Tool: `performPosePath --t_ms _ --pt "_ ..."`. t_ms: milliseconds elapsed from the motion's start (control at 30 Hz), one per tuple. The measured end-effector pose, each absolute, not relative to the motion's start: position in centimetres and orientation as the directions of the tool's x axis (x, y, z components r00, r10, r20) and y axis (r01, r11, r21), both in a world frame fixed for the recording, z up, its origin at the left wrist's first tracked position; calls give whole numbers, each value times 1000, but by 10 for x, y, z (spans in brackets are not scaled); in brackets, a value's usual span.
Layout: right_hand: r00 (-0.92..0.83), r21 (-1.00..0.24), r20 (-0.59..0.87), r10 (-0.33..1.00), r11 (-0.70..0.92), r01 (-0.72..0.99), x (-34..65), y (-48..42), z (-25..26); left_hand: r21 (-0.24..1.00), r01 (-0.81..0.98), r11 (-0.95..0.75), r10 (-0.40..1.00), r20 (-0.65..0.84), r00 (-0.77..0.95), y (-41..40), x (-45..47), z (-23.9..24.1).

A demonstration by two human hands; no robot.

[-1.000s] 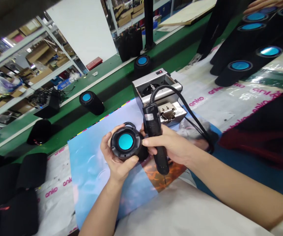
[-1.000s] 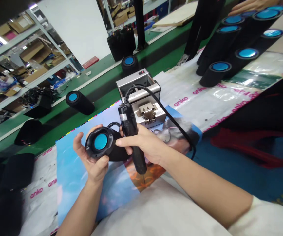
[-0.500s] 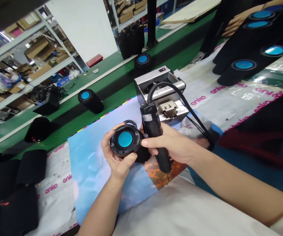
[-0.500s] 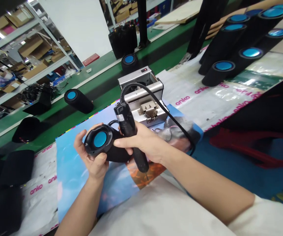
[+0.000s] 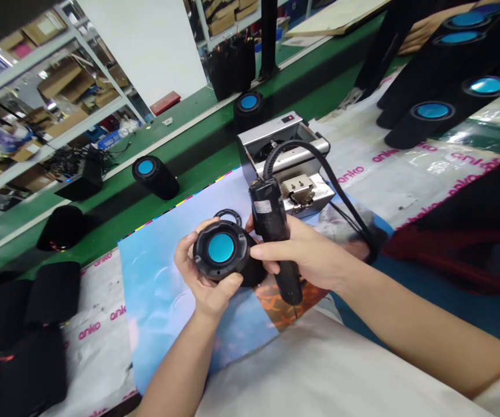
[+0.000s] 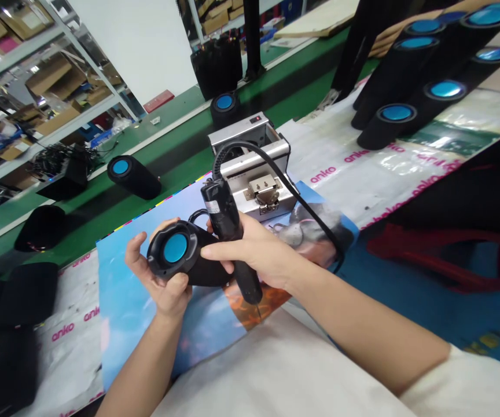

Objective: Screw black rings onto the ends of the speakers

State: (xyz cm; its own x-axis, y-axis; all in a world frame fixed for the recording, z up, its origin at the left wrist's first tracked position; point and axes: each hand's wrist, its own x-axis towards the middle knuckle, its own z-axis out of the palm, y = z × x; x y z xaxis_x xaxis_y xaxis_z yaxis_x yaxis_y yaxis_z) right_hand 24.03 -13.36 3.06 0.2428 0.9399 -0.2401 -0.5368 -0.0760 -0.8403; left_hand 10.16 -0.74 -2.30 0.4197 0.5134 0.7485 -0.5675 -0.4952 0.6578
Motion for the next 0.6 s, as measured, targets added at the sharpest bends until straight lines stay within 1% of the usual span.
performPosePath --t_ms 200,333,433,500,600 --pt "278 -844 -261 924 -79 -530 239 -132 36 617 -534 -578 452 787 420 -4 99 -23" --pt "342 -866 -234 910 -35 -499 235 -130 33 602 -495 -626 396 793 464 3 97 -19" --pt "368 -885 -208 906 -14 -465 239 -129 31 600 -444 -665 398 788 469 8 95 -16" --pt "443 -917 -185 877 7 -398 246 -132 38 630 -420 -653 412 761 501 8 94 -16" --pt "637 -955 -49 769 150 -254 259 -141 65 689 -374 -621 438 701 563 4 92 -19"
